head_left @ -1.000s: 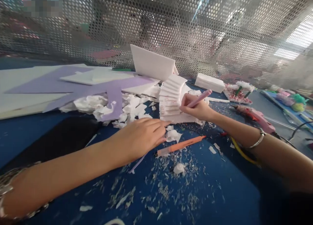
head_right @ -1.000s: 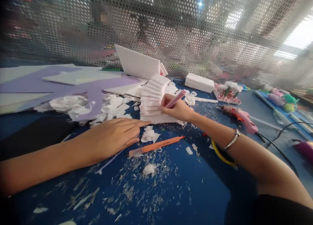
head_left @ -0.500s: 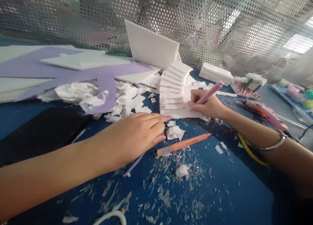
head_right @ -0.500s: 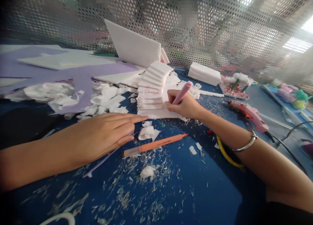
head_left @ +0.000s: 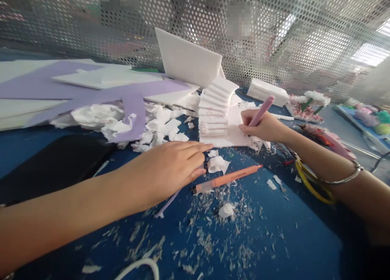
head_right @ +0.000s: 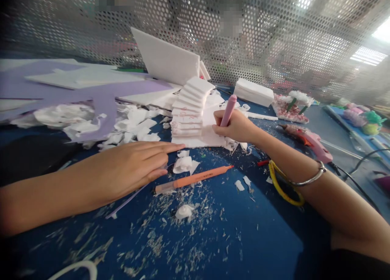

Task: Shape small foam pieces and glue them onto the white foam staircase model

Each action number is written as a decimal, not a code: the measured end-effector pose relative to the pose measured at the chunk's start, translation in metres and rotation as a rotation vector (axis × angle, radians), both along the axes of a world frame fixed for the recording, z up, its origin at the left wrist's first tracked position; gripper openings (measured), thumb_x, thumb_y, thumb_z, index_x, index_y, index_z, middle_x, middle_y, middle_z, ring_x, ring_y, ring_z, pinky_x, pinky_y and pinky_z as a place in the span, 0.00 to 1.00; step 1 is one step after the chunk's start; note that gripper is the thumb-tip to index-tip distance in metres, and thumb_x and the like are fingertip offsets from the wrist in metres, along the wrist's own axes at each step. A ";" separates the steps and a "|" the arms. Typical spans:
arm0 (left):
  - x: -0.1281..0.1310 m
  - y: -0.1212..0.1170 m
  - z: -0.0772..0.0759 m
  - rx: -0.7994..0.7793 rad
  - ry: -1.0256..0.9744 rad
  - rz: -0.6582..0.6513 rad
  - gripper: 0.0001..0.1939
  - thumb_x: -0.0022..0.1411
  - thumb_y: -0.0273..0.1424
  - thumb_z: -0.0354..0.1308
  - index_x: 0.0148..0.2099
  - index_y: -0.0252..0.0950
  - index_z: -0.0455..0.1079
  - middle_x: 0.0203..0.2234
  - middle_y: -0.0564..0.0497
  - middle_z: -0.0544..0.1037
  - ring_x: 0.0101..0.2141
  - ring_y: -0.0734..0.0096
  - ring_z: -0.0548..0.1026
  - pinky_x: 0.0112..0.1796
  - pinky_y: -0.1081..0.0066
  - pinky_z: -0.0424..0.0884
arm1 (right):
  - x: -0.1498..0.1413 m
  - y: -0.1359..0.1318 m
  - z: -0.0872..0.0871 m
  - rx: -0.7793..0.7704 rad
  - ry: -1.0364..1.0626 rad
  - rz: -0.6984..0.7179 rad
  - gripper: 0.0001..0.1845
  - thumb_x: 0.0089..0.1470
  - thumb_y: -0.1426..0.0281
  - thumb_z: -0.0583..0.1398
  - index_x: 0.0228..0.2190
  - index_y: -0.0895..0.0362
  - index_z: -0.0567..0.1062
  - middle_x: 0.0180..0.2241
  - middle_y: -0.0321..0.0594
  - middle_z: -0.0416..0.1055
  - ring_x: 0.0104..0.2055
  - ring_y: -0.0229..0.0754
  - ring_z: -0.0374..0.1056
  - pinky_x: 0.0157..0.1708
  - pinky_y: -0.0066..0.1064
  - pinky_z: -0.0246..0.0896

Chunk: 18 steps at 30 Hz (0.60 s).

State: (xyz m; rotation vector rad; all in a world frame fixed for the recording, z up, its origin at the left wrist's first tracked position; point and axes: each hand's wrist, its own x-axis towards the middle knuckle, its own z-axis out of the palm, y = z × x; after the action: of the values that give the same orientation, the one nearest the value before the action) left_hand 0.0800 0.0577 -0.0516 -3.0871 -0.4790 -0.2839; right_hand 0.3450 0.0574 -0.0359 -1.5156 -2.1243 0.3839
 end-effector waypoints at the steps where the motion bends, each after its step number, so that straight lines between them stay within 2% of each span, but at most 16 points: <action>1: 0.000 0.000 0.000 0.001 0.005 -0.001 0.14 0.63 0.30 0.43 0.40 0.31 0.70 0.54 0.41 0.65 0.51 0.60 0.67 0.50 0.56 0.64 | 0.001 0.000 0.001 0.022 -0.014 -0.018 0.15 0.46 0.73 0.57 0.16 0.57 0.54 0.16 0.29 0.52 0.21 0.29 0.49 0.22 0.27 0.47; 5: 0.001 0.000 0.002 -0.027 0.028 0.003 0.14 0.63 0.30 0.43 0.38 0.31 0.70 0.55 0.41 0.64 0.51 0.61 0.67 0.50 0.57 0.64 | 0.006 0.002 0.010 0.290 0.037 -0.177 0.11 0.48 0.68 0.58 0.20 0.57 0.62 0.19 0.32 0.60 0.22 0.31 0.54 0.23 0.29 0.48; 8: 0.001 -0.001 0.005 -0.075 0.043 0.008 0.14 0.64 0.31 0.43 0.37 0.32 0.69 0.55 0.43 0.63 0.50 0.61 0.67 0.50 0.58 0.64 | 0.008 -0.001 0.023 0.347 0.091 -0.169 0.07 0.47 0.66 0.60 0.25 0.57 0.68 0.23 0.35 0.65 0.25 0.33 0.57 0.24 0.29 0.51; 12: 0.002 -0.004 0.012 -0.176 -0.055 0.060 0.15 0.65 0.33 0.40 0.39 0.33 0.67 0.51 0.44 0.66 0.46 0.64 0.68 0.44 0.63 0.67 | -0.002 -0.016 0.040 0.209 0.232 -0.089 0.11 0.48 0.63 0.59 0.29 0.59 0.73 0.25 0.38 0.68 0.25 0.33 0.62 0.23 0.27 0.56; 16: 0.001 -0.010 0.021 -0.161 -0.284 0.082 0.12 0.64 0.33 0.42 0.37 0.34 0.65 0.47 0.44 0.66 0.47 0.64 0.65 0.44 0.64 0.63 | -0.027 -0.049 0.052 0.020 0.533 0.169 0.23 0.56 0.57 0.48 0.33 0.61 0.73 0.27 0.41 0.69 0.28 0.34 0.67 0.28 0.28 0.63; 18: 0.000 -0.013 0.024 -0.133 -0.359 0.074 0.12 0.64 0.34 0.43 0.35 0.34 0.64 0.47 0.45 0.65 0.46 0.64 0.64 0.44 0.64 0.61 | -0.039 -0.066 0.056 -0.048 0.603 0.290 0.21 0.58 0.59 0.48 0.34 0.62 0.73 0.26 0.40 0.69 0.27 0.34 0.67 0.27 0.28 0.64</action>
State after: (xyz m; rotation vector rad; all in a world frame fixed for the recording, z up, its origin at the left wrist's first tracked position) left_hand 0.0796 0.0451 -0.0276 -3.1404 -0.6406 -0.8460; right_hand 0.3055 -0.0083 0.0199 -0.9434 -1.8408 0.8760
